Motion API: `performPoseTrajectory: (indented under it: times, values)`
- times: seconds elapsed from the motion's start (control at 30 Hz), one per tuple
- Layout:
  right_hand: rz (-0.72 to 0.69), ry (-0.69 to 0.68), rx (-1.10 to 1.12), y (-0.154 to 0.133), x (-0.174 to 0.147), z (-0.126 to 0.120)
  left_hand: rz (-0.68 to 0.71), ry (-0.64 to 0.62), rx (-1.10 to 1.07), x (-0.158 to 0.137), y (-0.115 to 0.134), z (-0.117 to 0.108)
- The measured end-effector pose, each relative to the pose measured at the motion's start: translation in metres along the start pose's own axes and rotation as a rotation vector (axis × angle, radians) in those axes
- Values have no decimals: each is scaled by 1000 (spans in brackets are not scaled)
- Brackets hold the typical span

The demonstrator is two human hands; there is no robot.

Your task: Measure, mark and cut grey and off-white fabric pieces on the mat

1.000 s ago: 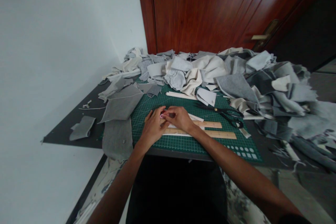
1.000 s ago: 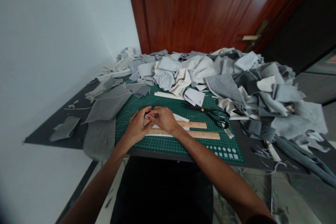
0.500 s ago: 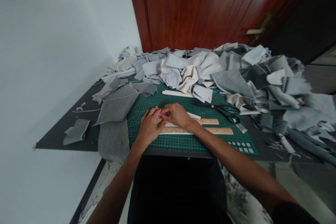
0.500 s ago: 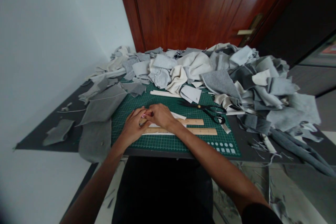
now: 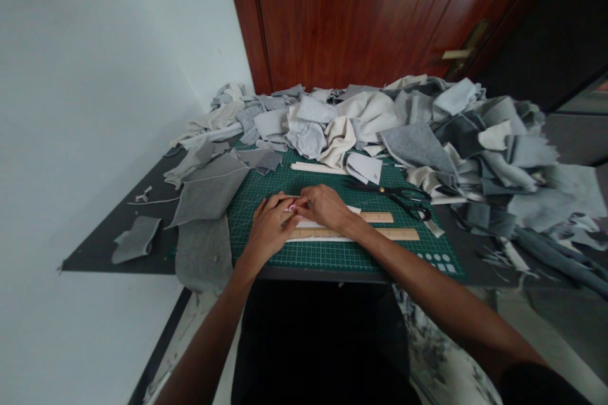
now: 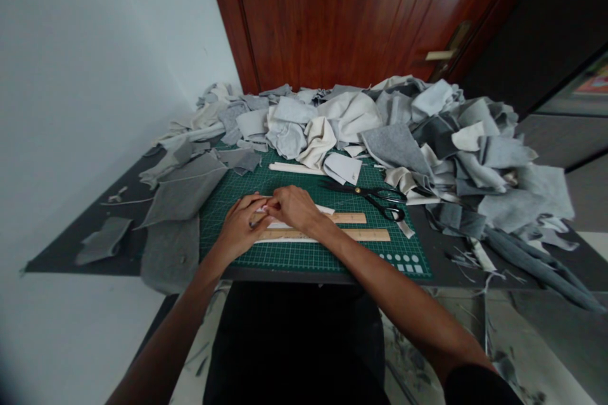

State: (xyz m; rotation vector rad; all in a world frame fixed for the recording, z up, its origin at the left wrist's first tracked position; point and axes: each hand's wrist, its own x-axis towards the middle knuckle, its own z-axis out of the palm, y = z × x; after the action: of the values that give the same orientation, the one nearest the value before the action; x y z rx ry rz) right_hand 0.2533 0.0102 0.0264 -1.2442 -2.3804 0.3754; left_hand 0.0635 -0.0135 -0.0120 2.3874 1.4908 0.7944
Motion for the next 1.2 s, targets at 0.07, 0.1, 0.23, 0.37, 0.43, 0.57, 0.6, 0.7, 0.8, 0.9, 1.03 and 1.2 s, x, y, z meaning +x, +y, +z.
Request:
performPoseTrajectory:
  times: [0.07, 0.1, 0.23, 0.37, 0.43, 0.57, 0.6, 0.7, 0.8, 0.9, 1.03, 1.2]
  values:
    - [-3, -3, 9, 2, -1, -1, 7, -6, -1, 0, 0, -1]
    - [-4, -2, 17, 4, -2, -1, 11, -8, 0, 0, 0, -1]
    - [-33, 7, 69, 10, -6, -3, 26, -6, 1, 0, 0, -1]
    - [-26, 19, 60, 13, -12, -8, 31, -7, 2, 1, -1, 0]
    - [-22, 4, 28, 13, -15, -12, 33, -7, 0, 1, -1, -1]
    - [-14, -23, -7, 15, -22, -21, 36, 1, -3, 0, -2, 0]
    - [-10, -22, -7, 16, -25, -23, 35, 3, -2, 0, -2, 0]
    - [20, -24, 6, 20, -32, -30, 31, 7, 4, 0, -2, 0]
    - [57, -44, 10, 24, -40, -37, 24, 3, 3, 0, -2, 0]
    - [61, -63, -14, 29, -46, -44, 19, 0, -5, 1, -2, 0]
    - [59, -94, -64, 36, -55, -53, 20, 4, -15, 1, -3, -1]
    - [84, -118, -113, 45, -68, -63, 8, -7, -17, 2, -2, -2]
